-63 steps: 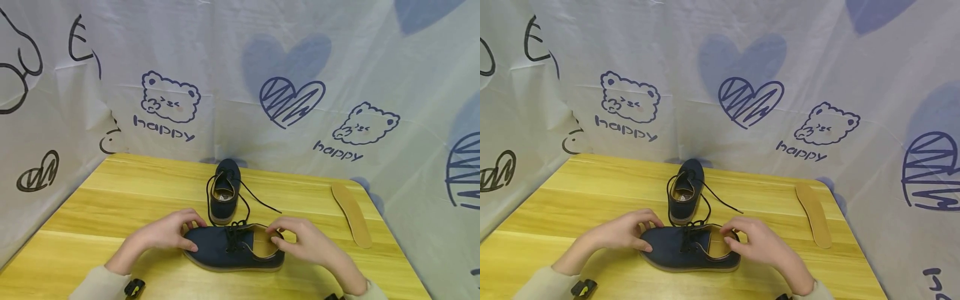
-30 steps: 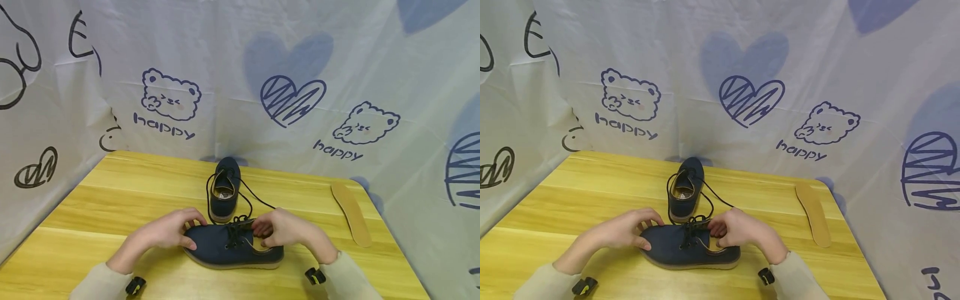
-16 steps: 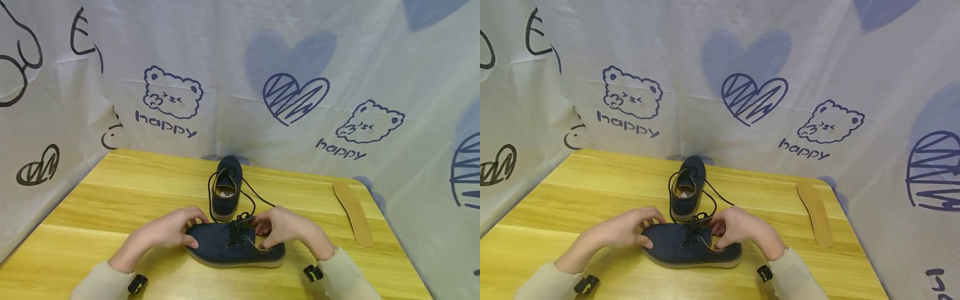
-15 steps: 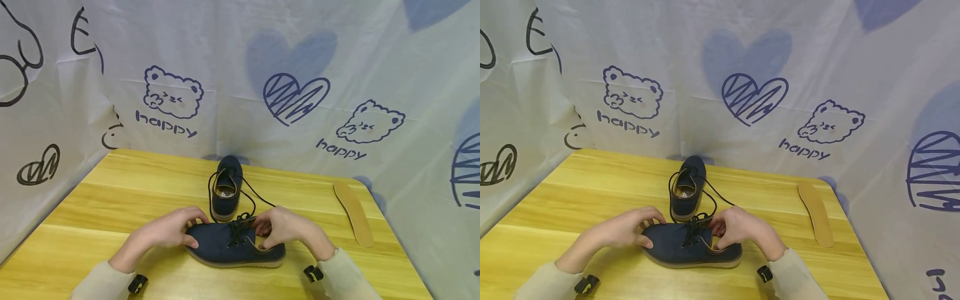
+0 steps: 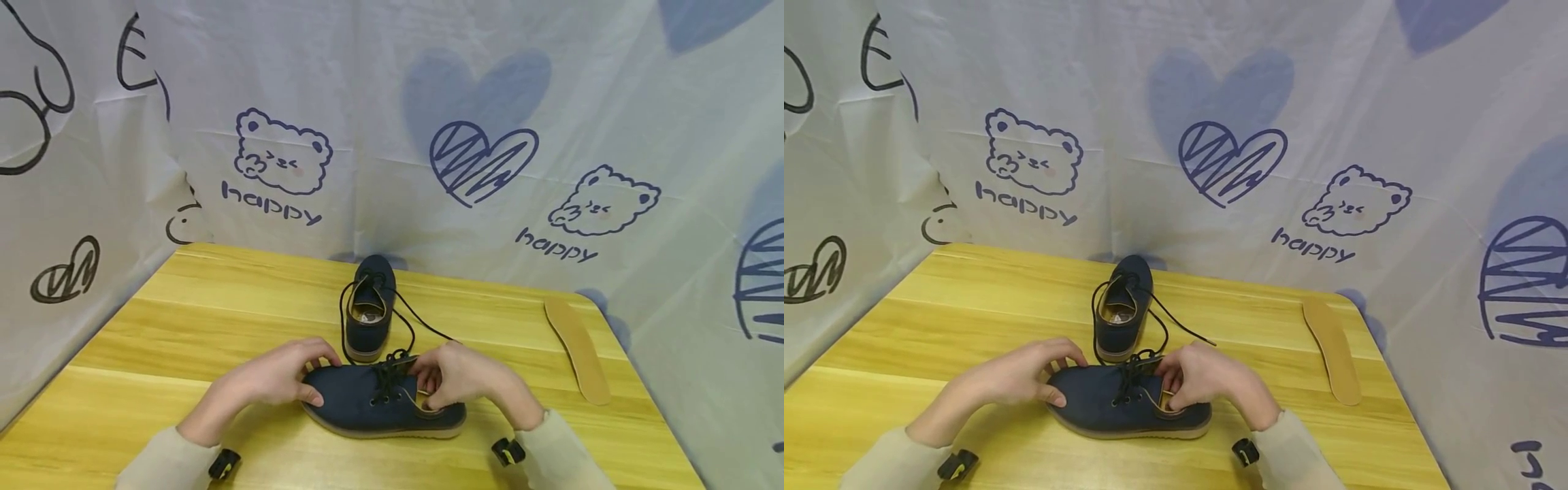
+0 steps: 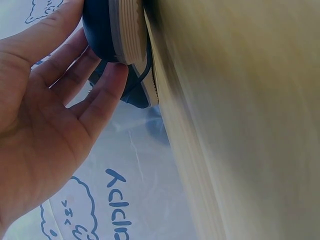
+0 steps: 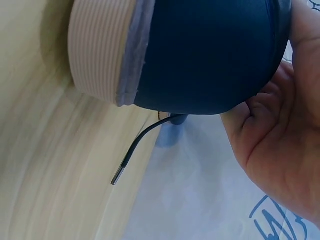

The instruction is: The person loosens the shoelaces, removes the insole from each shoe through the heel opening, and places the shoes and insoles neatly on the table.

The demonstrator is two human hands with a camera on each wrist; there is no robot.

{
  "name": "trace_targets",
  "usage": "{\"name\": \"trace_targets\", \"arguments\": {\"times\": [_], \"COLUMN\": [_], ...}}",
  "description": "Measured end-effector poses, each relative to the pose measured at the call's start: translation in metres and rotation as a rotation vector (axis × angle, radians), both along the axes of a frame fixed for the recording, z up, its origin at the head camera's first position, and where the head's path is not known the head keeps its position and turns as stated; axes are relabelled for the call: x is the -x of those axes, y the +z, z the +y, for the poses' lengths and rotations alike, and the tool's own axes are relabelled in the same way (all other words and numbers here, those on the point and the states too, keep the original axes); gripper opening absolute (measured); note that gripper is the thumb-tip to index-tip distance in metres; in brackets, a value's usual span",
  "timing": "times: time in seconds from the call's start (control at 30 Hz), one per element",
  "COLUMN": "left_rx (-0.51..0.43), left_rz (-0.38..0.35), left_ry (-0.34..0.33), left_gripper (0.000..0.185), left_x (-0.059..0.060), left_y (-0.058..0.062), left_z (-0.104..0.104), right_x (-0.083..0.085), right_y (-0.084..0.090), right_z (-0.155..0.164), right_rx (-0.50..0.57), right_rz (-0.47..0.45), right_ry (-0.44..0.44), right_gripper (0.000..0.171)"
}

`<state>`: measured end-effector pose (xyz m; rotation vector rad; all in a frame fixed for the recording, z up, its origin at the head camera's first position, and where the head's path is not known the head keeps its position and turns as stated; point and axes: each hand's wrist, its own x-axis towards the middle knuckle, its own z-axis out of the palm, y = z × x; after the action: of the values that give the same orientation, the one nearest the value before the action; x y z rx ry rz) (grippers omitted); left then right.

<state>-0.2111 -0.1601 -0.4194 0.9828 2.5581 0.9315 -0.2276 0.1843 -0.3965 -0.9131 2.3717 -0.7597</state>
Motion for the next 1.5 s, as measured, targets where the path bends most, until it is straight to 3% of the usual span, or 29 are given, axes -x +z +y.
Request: {"name": "trace_targets", "arguments": {"times": [0.47,0.9,1.5], "left_rx": [0.002,0.005,0.031], "left_rz": [0.002,0.002,0.019], "left_ry": [-0.001,-0.001,0.011], "left_gripper": [0.049,0.048,0.048], "left_x": [-0.002,-0.003,-0.003], "left_y": [0.001,0.002,0.001], "left_z": [0.001,0.001,0.002], "right_x": [-0.004,-0.004,-0.011], "right_y": [0.004,0.000,-0.002], "right_z": [-0.004,0.002,0.006], "right_rx": [-0.061,-0.006,0.080], "right_rz": [0.083,0.116,0.085], "right_ry": [0.019,0.066,0.043], "right_gripper": [0.020,0.017,0.012]}}
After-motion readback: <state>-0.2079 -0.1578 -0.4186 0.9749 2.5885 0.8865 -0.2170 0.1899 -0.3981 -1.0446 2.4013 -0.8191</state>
